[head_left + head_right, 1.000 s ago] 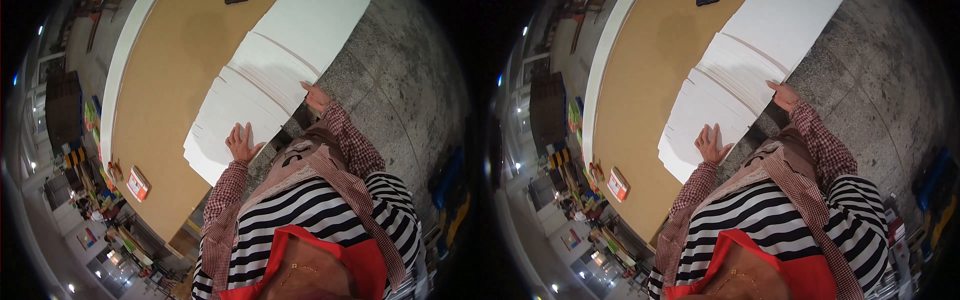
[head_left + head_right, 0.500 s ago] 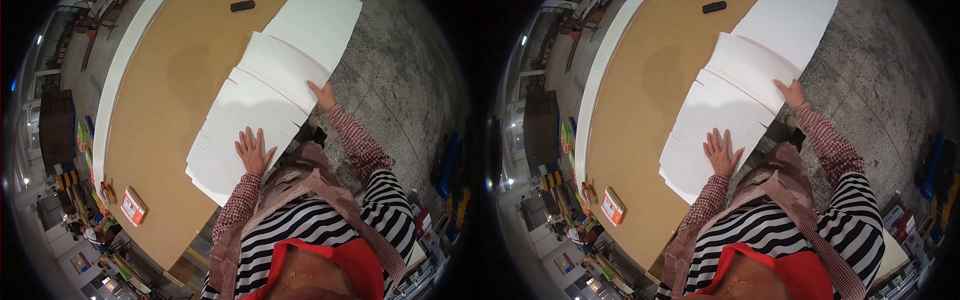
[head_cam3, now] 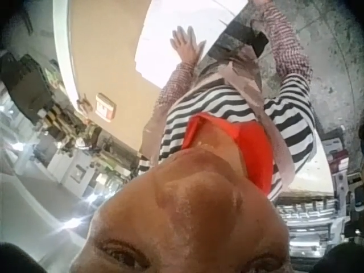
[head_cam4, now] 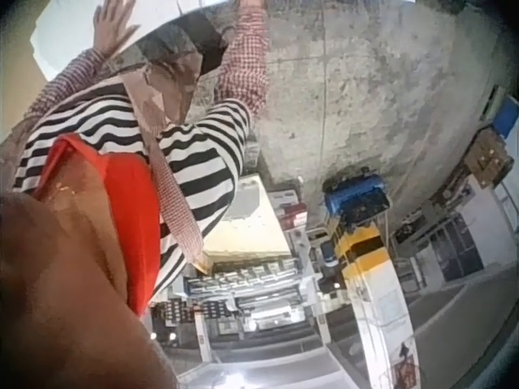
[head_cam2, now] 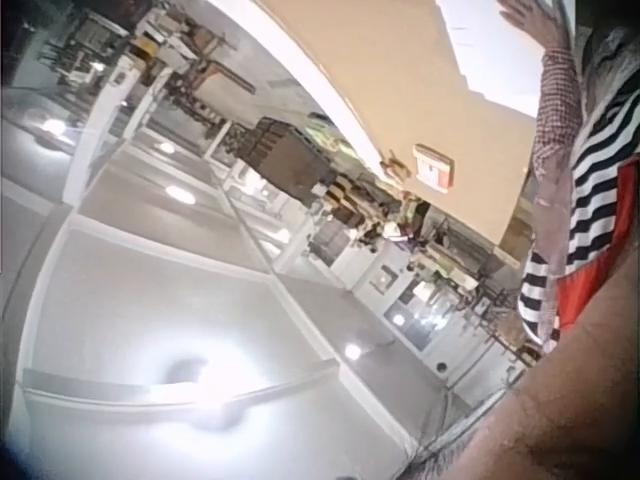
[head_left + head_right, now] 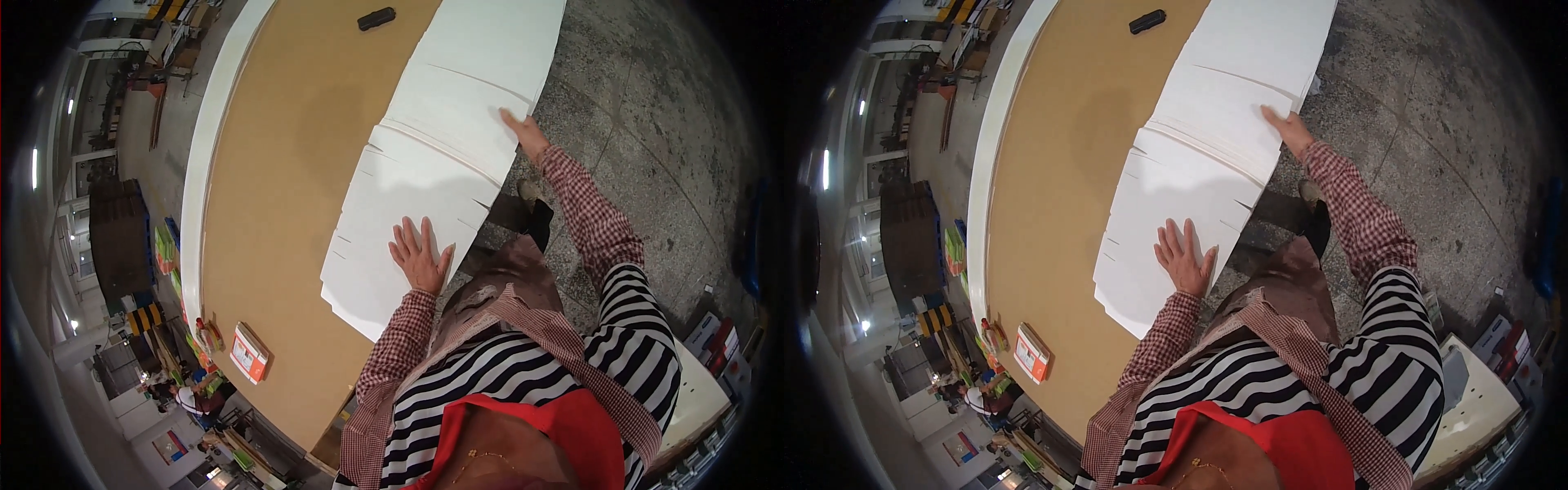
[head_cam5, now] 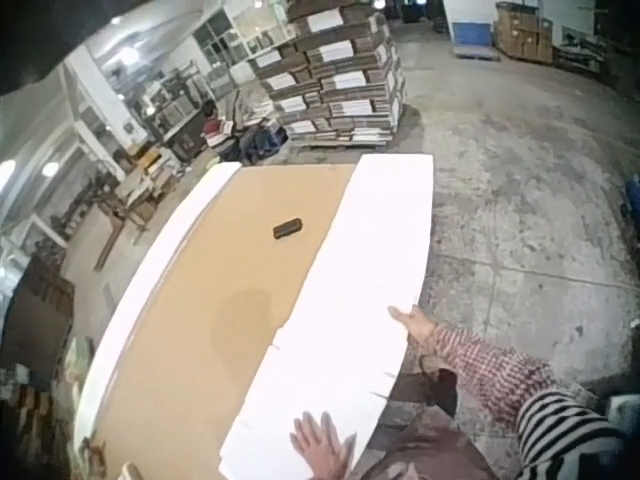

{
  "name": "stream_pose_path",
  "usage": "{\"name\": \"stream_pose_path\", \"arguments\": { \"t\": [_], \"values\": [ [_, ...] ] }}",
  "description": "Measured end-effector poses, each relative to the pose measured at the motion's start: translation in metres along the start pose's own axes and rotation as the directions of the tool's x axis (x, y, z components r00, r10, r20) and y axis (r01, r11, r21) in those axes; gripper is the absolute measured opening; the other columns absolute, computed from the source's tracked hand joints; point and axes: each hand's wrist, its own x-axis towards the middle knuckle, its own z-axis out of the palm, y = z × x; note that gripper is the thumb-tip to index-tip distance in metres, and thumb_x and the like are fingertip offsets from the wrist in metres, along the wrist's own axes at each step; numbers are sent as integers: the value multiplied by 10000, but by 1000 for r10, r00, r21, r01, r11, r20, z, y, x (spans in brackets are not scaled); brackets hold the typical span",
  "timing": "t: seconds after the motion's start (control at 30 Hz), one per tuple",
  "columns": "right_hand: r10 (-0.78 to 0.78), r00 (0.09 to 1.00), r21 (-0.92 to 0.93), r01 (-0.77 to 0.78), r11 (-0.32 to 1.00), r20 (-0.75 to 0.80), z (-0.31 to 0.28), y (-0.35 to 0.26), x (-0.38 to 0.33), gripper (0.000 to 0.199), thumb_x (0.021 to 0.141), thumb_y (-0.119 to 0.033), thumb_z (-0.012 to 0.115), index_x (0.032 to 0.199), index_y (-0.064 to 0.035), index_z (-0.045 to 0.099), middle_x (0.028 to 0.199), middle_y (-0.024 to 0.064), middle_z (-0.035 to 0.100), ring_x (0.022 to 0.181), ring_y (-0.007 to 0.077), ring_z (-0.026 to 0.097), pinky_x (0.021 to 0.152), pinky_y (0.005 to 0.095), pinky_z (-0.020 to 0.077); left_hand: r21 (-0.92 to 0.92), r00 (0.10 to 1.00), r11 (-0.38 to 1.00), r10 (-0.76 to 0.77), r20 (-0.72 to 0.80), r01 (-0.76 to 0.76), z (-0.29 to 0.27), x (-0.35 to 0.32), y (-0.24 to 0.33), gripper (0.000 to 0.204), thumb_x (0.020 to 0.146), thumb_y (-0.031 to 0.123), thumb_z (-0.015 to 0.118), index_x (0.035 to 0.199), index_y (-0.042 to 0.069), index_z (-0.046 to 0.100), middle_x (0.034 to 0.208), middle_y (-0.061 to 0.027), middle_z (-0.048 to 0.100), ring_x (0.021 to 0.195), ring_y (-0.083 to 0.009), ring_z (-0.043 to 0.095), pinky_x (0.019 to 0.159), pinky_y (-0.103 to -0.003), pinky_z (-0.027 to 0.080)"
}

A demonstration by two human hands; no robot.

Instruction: The recorder is flipping through a stack of white paper or cardboard sheets on a large table, likely for inspection or counting.

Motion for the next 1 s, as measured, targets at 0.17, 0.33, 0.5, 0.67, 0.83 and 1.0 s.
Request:
{"name": "stream_pose_path", "arguments": {
  "t": [0.17,0.33,0.5,0.67,0.83,1.0],
  "values": [
    [-412,891,-515,449,730,193,5,-1,-13,444,926,-277,629,1149,105,589,1015,272,664,960,300,675,869,351,512,-8,1000,1000,1,3,-1,1,0,-2,783,897,584,508,1513,149,299,1587,-195,131,1469,-393,56,1144,-580,21],
    [-431,872,-409,490,770,234,-1,4,-7,401,928,-247,625,1127,100,595,1002,232,679,928,276,680,831,336,530,-12,1000,1000,3,4,-3,3,-5,-5,783,893,591,511,1512,158,306,1590,-194,128,1469,-394,53,1144,-581,21],
    [3,995,-121,9,993,97,0,-5,7,363,928,-212,631,1134,86,600,977,145,683,892,163,664,785,299,546,13,1000,1000,5,7,-5,3,-3,-6,777,899,600,497,1511,159,308,1594,-195,113,1470,-397,43,1142,-585,15],
    [-558,750,-367,660,655,354,11,-7,-28,374,893,-161,647,1189,60,587,1087,226,670,988,327,666,904,348,502,-86,999,996,13,-29,-16,6,-9,-6,774,910,609,465,1514,154,299,1595,-199,103,1471,-398,27,1138,-597,3],
    [3,1000,-174,-2,985,8,-16,2,17,351,897,-195,671,1145,48,624,985,131,693,937,182,656,819,318,521,23,999,1000,13,35,-14,8,-10,-8,809,898,638,463,1518,149,284,1595,-205,93,1471,-402,14,1136,-601,-3],
    [-67,997,-455,73,887,31,-57,13,76,349,874,-289,699,977,44,689,830,83,696,770,153,632,697,312,510,42,997,998,38,72,-41,8,-11,-12,1062,748,799,524,1528,136,241,1593,-230,39,1467,-421,-7,1125,-620,-14]
  ]
}}
